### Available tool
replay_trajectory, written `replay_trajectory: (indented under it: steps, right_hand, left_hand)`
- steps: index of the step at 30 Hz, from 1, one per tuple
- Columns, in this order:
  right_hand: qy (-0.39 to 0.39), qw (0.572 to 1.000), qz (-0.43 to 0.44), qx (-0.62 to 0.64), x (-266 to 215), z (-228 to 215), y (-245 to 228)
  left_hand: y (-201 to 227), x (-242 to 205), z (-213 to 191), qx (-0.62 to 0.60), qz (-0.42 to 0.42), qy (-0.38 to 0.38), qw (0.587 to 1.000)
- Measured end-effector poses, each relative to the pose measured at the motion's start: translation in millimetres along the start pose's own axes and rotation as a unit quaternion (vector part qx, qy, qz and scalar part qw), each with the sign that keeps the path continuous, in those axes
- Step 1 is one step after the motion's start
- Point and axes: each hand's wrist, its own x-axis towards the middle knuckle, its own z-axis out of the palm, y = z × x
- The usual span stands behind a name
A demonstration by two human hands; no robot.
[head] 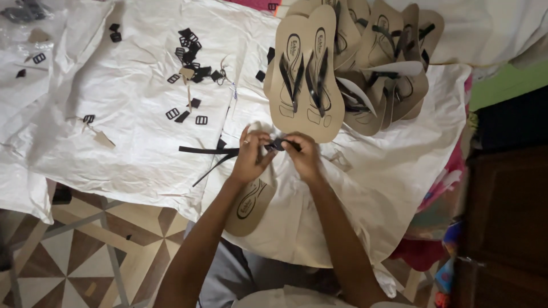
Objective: Manually threading and securing straps and buckles onto sandal soles.
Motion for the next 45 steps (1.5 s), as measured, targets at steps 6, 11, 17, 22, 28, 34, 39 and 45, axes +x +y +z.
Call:
replay_trajectory:
  steps: [6, 11, 17, 22, 28, 34, 39, 45]
  right_hand:
    - [-0.026, 0.999, 0.012, 0.03, 1.2, 1.8, -0.3]
    - [-0.035, 0.998, -0.004, 0.045, 2.1, 6.2, -9.4]
    - [-0.035, 0.998, -0.031, 0.042, -0.9, 5.7, -12.5]
    - [-0.017, 0.999, -0.029, 0.019, -2.6, 6.9, -9.5]
    - [0.022, 0.998, -0.022, 0.055, -0.4, 13.8, -7.5]
    - [0.029, 0.997, -0.032, 0.057, -0.5, 18.3, -7.8]
    - [0.033, 0.997, -0.014, 0.073, -1.5, 18.1, -19.4]
    - [0.04, 0.996, -0.017, 0.075, 0.7, 19.5, -6.1]
  left_hand:
    - [4.9, 0.1, -3.0, 0.018, 0.0, -0.012, 1.0]
    - [0.6, -0.7, -3.8, 0.002, -0.007, -0.016, 1.0]
    - [-11.7, -4.0, -1.6, -0.023, -0.001, -0.03, 0.999]
    - [-11.8, -6.8, -3.0, -0.016, -0.004, -0.029, 0.999]
    - [-16.5, -5.5, -2.1, -0.019, 0.018, -0.014, 1.0]
    - [-21.2, -6.5, -1.7, -0.023, 0.034, -0.003, 0.999]
    - [-19.7, -6.1, -1.7, -0.032, 0.03, -0.005, 0.999]
    - [-25.7, -8.8, 2.3, -0.024, 0.021, -0.005, 0.999]
